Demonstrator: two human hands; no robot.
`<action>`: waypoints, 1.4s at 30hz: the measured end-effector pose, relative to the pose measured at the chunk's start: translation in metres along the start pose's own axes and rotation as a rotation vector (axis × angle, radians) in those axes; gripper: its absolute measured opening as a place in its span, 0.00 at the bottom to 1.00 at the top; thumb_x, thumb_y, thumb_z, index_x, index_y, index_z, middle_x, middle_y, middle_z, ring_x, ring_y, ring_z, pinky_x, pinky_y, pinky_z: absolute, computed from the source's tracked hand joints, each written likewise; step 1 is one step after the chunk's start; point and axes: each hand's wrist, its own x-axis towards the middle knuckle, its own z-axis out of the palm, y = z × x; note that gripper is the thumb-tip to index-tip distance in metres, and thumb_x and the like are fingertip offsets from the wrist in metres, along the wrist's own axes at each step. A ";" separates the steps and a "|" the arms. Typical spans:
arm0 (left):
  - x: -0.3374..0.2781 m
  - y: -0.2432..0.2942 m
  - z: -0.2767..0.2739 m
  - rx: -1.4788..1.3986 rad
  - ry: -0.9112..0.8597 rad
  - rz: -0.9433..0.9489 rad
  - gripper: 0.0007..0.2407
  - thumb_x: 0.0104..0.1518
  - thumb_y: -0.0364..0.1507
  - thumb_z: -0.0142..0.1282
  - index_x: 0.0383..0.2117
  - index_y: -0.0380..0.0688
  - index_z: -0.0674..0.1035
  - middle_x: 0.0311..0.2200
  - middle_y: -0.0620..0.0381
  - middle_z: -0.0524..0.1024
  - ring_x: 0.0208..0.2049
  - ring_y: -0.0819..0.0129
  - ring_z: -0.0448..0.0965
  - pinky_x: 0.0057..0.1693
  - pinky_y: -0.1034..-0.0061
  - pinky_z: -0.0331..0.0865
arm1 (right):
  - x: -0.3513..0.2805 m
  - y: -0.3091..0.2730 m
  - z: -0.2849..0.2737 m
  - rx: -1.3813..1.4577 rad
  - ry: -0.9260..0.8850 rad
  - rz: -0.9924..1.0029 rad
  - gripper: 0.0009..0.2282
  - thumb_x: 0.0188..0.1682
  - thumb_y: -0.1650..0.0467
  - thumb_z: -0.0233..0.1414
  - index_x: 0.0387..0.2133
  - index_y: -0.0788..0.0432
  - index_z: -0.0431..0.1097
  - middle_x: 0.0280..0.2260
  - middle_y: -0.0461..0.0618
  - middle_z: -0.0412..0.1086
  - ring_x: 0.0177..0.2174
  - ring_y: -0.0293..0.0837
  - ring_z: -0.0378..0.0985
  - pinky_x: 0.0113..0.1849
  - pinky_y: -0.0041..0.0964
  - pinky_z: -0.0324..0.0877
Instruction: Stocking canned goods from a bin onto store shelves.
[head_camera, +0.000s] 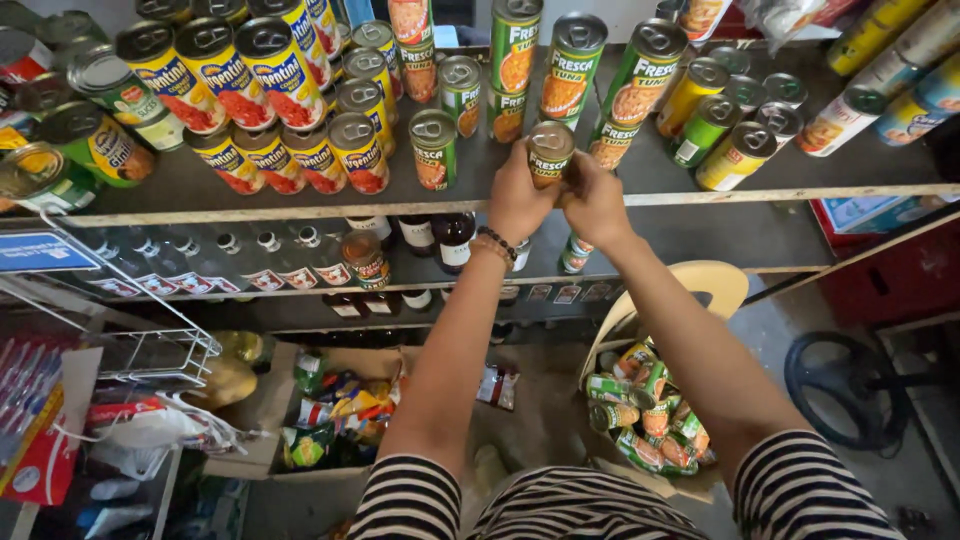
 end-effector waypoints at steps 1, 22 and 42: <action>-0.005 0.006 -0.003 0.000 -0.002 -0.006 0.27 0.46 0.27 0.70 0.54 0.39 0.70 0.44 0.41 0.81 0.48 0.42 0.82 0.50 0.59 0.76 | -0.011 0.003 0.000 0.000 -0.003 0.005 0.20 0.46 0.84 0.51 0.54 0.67 0.67 0.42 0.59 0.76 0.41 0.46 0.81 0.45 0.40 0.76; -0.315 -0.044 0.128 0.097 -0.291 -0.418 0.09 0.52 0.27 0.61 0.38 0.38 0.78 0.41 0.42 0.78 0.47 0.44 0.77 0.54 0.58 0.71 | -0.305 0.245 -0.066 0.030 0.142 0.511 0.11 0.46 0.79 0.52 0.43 0.62 0.74 0.31 0.44 0.76 0.32 0.34 0.78 0.38 0.30 0.74; -0.440 -0.037 0.302 0.238 -0.360 -0.826 0.33 0.44 0.31 0.70 0.55 0.28 0.65 0.51 0.35 0.73 0.53 0.42 0.74 0.58 0.58 0.68 | -0.452 0.369 -0.180 0.015 0.020 0.789 0.10 0.46 0.76 0.52 0.41 0.63 0.75 0.32 0.49 0.77 0.32 0.37 0.79 0.37 0.31 0.74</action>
